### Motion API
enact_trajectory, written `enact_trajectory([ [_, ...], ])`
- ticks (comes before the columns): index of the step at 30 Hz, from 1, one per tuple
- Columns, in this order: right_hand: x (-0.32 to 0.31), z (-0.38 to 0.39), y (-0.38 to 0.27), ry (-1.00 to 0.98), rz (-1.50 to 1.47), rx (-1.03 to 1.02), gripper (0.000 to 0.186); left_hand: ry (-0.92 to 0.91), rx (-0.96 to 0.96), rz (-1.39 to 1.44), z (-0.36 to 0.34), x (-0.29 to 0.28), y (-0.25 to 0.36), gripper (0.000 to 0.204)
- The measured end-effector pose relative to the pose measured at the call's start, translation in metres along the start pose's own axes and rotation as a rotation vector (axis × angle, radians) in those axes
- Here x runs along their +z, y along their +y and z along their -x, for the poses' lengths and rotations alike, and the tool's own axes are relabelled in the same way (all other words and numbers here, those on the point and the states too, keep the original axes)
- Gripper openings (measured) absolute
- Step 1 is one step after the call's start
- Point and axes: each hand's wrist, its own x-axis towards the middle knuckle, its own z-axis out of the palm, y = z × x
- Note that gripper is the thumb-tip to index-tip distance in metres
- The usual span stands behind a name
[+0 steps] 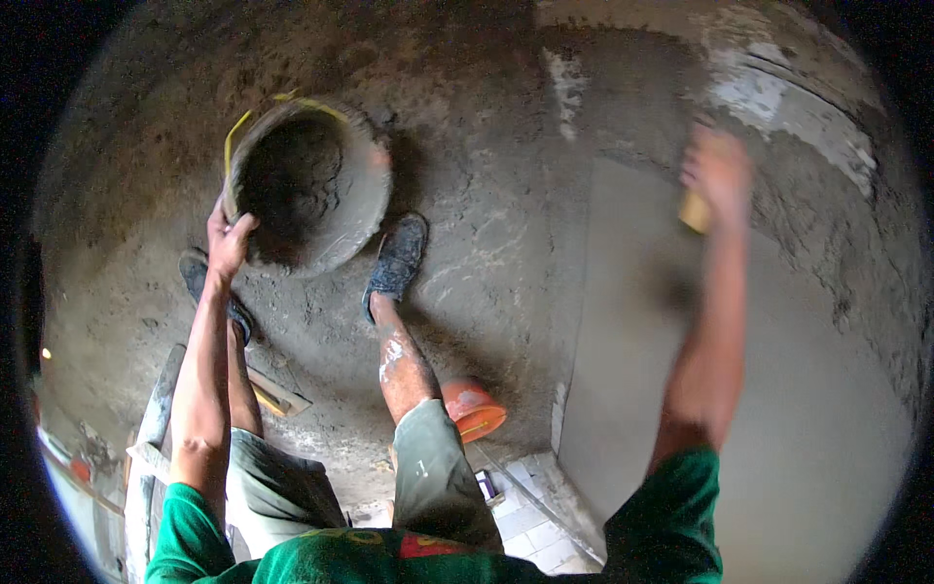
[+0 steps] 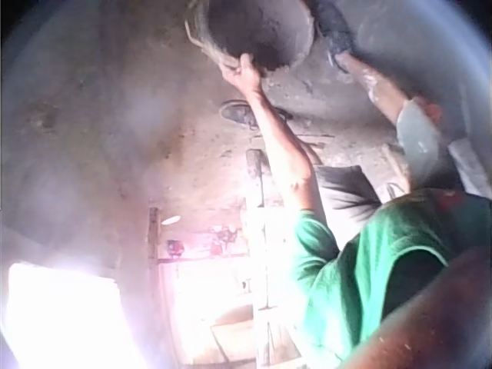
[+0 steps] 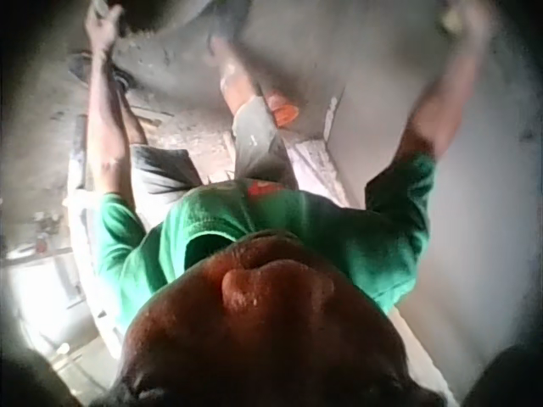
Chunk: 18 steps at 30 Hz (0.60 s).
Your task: The person plasters a wall by repeatedly scooping mortar from a bucket with a trowel and applying and smoothing it across the wall surface.
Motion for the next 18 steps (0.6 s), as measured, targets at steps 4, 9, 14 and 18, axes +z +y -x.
enact_trajectory([
  [4,-0.059,0.102,-0.057,-0.012,0.665,0.150,0.034,-0.183,0.127,0.071,-0.016,0.031,0.033,0.060],
  [9,0.103,0.172,0.026,-0.380,1.035,-0.448,0.035,-0.328,0.509,-0.276,-0.036,0.096,0.037,0.078],
  [14,0.357,0.163,0.037,-0.544,0.882,-0.464,0.022,-0.523,0.502,-0.367,-0.035,0.053,0.060,0.085],
  [18,0.453,0.232,0.052,-0.580,0.617,-0.196,0.018,-0.513,0.521,-0.274,-0.029,0.040,0.045,0.083],
])
